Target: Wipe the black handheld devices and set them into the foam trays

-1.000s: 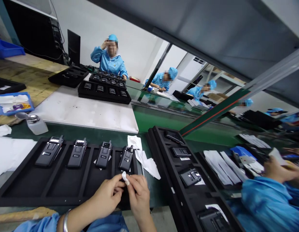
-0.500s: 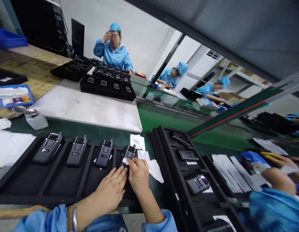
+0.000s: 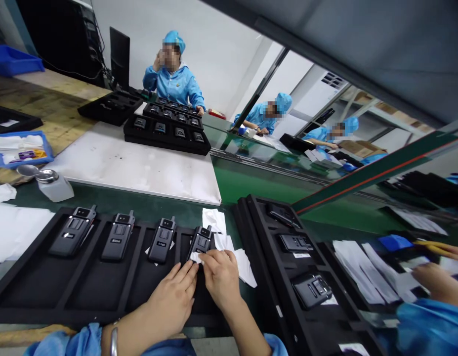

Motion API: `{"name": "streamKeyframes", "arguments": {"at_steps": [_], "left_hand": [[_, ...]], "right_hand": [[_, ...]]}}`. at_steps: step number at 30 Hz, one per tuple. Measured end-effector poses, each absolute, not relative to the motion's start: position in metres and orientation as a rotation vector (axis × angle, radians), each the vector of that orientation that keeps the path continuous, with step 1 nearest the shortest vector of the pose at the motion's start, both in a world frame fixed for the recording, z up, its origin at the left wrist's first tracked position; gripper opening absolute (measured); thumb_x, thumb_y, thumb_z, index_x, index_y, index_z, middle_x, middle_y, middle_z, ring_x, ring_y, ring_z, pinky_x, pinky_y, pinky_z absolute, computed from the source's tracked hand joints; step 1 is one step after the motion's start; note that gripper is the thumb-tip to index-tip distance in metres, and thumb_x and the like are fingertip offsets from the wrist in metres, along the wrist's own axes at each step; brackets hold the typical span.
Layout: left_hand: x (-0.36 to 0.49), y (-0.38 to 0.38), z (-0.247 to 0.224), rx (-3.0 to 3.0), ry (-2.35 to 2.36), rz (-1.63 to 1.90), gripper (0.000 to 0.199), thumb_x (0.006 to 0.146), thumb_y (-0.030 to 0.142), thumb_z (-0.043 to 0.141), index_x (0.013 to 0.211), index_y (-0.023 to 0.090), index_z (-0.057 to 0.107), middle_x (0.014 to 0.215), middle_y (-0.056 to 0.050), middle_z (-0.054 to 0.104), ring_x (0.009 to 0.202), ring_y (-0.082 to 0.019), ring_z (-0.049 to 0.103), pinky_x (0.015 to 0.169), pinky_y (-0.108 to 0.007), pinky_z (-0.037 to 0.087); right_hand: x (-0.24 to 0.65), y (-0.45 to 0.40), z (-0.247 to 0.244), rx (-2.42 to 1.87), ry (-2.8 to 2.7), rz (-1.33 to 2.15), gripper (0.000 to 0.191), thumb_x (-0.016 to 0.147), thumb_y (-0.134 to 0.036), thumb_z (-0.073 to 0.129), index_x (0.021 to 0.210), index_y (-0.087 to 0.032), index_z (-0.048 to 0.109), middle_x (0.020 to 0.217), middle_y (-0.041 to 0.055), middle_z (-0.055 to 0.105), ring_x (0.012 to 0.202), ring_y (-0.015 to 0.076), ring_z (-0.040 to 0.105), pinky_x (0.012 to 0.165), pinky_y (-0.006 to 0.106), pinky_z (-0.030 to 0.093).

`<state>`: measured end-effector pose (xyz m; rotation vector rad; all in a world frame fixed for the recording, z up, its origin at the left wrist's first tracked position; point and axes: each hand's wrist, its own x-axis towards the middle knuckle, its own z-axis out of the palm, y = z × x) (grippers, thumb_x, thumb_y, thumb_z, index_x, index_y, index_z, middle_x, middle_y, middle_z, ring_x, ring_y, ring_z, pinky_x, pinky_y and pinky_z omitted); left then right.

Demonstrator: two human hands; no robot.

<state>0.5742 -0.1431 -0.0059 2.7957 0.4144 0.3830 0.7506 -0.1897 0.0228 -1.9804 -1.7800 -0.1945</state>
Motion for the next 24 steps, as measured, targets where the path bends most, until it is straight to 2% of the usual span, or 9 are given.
{"name": "streamKeyframes", "arguments": {"at_steps": [4, 9, 13, 16, 20, 21, 22, 24], "left_hand": [[0.574, -0.142, -0.007, 2.834, 0.387, 0.387, 0.048, 0.095, 0.025, 0.044, 0.139, 0.008, 0.054, 0.152, -0.014, 0.046, 0.142, -0.029, 0.040, 0.116, -0.044, 0.034], [0.575, -0.141, -0.003, 2.868, 0.395, 0.347, 0.047, 0.095, 0.025, 0.043, 0.137, 0.006, 0.055, 0.152, -0.015, 0.046, 0.141, -0.030, 0.041, 0.114, -0.045, 0.038], [0.577, -0.140, 0.001, 2.897, 0.380, 0.328, 0.048, 0.091, 0.022, 0.046, 0.134, 0.005, 0.058, 0.150, -0.017, 0.048, 0.140, -0.031, 0.043, 0.113, -0.046, 0.041], [0.577, -0.141, -0.004, 2.912, 0.432, 0.383, 0.050, 0.084, 0.016, 0.048, 0.132, 0.009, 0.061, 0.147, -0.014, 0.052, 0.138, -0.028, 0.046, 0.113, -0.043, 0.041], [0.578, -0.136, -0.027, 2.894, 0.416, 0.646, 0.058, 0.081, 0.014, 0.048, 0.136, 0.024, 0.060, 0.146, -0.006, 0.053, 0.133, -0.028, 0.052, 0.107, -0.044, 0.049], [0.580, -0.133, -0.034, 2.884, 0.392, 0.730, 0.065, 0.081, 0.015, 0.048, 0.144, 0.029, 0.051, 0.147, -0.004, 0.052, 0.132, -0.029, 0.053, 0.104, -0.045, 0.051], [0.582, -0.130, -0.041, 2.873, 0.355, 0.818, 0.074, 0.082, 0.017, 0.047, 0.153, 0.032, 0.035, 0.145, -0.004, 0.054, 0.130, -0.029, 0.055, 0.101, -0.046, 0.053], [0.586, -0.124, -0.050, 2.855, 0.310, 0.930, 0.090, 0.081, 0.018, 0.047, 0.158, 0.031, 0.001, 0.139, -0.004, 0.060, 0.125, -0.028, 0.060, 0.095, -0.046, 0.057]], "right_hand": [[0.752, -0.187, 0.021, -1.993, -1.677, -0.252, 0.029, 0.091, -0.009, 0.048, 0.102, -0.022, 0.072, 0.089, 0.0037, 0.068, 0.082, 0.0182, 0.059, 0.093, 0.040, 0.034], [0.752, -0.189, 0.024, -2.011, -1.799, -0.156, 0.030, 0.089, -0.009, 0.052, 0.101, -0.027, 0.073, 0.086, 0.0016, 0.068, 0.080, 0.0186, 0.057, 0.096, 0.044, 0.030], [0.750, -0.184, 0.023, -2.045, -1.664, -0.184, 0.030, 0.089, -0.008, 0.050, 0.101, -0.024, 0.073, 0.089, 0.0038, 0.068, 0.085, 0.0203, 0.057, 0.098, 0.045, 0.029], [0.746, -0.181, 0.024, -2.059, -1.680, -0.133, 0.030, 0.087, -0.009, 0.053, 0.101, -0.027, 0.072, 0.090, 0.0030, 0.068, 0.087, 0.0202, 0.057, 0.104, 0.049, 0.025], [0.743, -0.179, 0.031, -2.165, -1.679, -0.079, 0.025, 0.084, -0.014, 0.058, 0.097, -0.030, 0.072, 0.091, 0.0009, 0.068, 0.089, 0.0205, 0.057, 0.106, 0.051, 0.024], [0.742, -0.177, 0.032, -2.204, -1.640, -0.098, 0.024, 0.084, -0.015, 0.058, 0.098, -0.030, 0.072, 0.092, 0.0011, 0.068, 0.090, 0.0204, 0.057, 0.107, 0.051, 0.024], [0.742, -0.176, 0.033, -2.230, -1.612, -0.115, 0.024, 0.085, -0.017, 0.057, 0.099, -0.029, 0.072, 0.093, 0.0011, 0.067, 0.090, 0.0203, 0.057, 0.107, 0.051, 0.024], [0.740, -0.174, 0.033, -2.241, -1.635, -0.123, 0.022, 0.086, -0.021, 0.057, 0.101, -0.030, 0.071, 0.095, -0.0001, 0.067, 0.090, 0.0201, 0.057, 0.108, 0.051, 0.025]]}}
